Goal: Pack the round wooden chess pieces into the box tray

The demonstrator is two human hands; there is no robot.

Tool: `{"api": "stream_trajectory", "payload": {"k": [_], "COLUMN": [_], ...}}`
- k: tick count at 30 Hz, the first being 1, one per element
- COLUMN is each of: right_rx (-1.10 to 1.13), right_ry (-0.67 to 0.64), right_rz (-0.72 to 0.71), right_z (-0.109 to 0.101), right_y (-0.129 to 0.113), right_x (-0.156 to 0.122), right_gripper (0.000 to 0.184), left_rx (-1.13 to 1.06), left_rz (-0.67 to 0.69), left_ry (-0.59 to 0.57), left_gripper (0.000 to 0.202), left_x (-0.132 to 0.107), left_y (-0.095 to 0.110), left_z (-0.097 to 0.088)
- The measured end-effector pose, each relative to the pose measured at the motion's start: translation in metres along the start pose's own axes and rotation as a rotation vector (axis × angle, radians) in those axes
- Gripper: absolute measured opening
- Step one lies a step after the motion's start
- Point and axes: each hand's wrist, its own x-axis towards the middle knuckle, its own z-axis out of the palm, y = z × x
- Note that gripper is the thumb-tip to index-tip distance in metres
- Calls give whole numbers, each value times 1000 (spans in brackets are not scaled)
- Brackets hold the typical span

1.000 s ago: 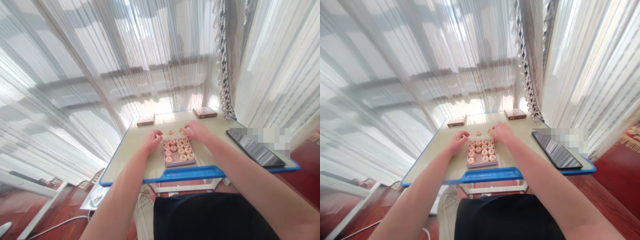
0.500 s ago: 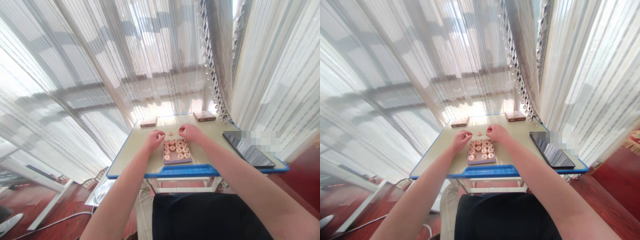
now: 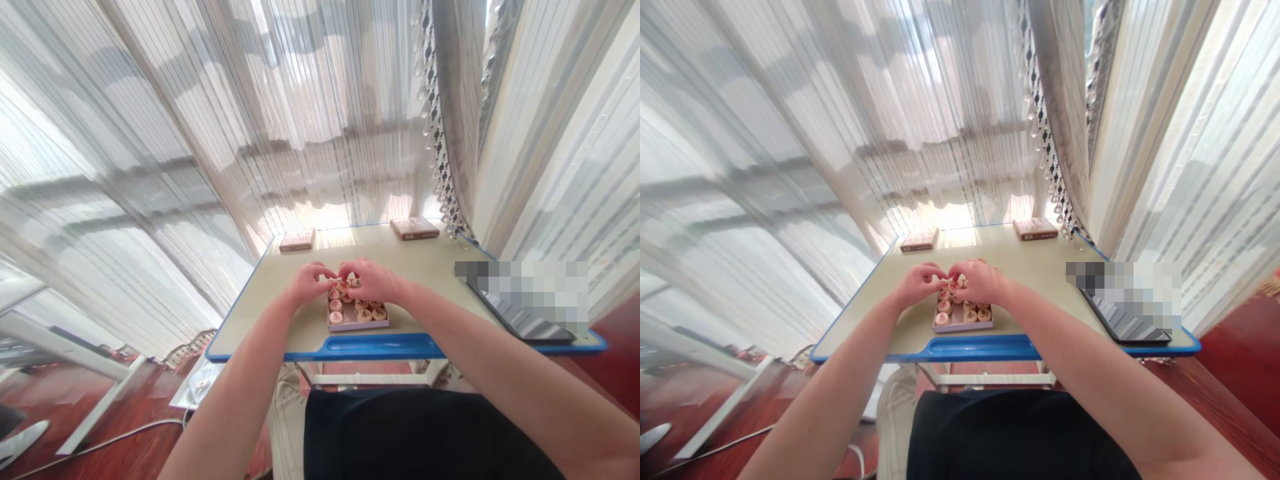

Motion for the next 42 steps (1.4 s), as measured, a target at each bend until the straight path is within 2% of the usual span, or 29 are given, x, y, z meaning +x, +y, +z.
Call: {"api": "stream_trajectory", "payload": {"k": [4, 12, 24, 34, 38, 42], "right_rx": [-28, -45, -138, -127, -107, -160], "right_ry": [-50, -91, -68, -104, -77, 57], "right_rz": [18, -121, -5, -39, 11, 177], "right_z": [-2, -5, -5, -3, -7, -12], "right_y": [-2, -7, -12, -10, -11, 4], "right_x": [-1, -3, -5, -4, -3, 3], "right_gripper": [20, 15, 12, 12, 12, 20], "left_rx": [-4, 55, 114, 112, 120, 129], "left_rz": [13, -5, -5, -39, -50, -55], "left_ry": [-69, 32, 6, 13, 11, 42], "left_gripper": [20, 28, 28, 31, 31, 31], "left_x": [-1, -1, -2, -2, 0, 3], "left_y": [2, 2, 1, 7, 3, -4], "left_z": [-3, -3, -3, -3, 0, 5]}}
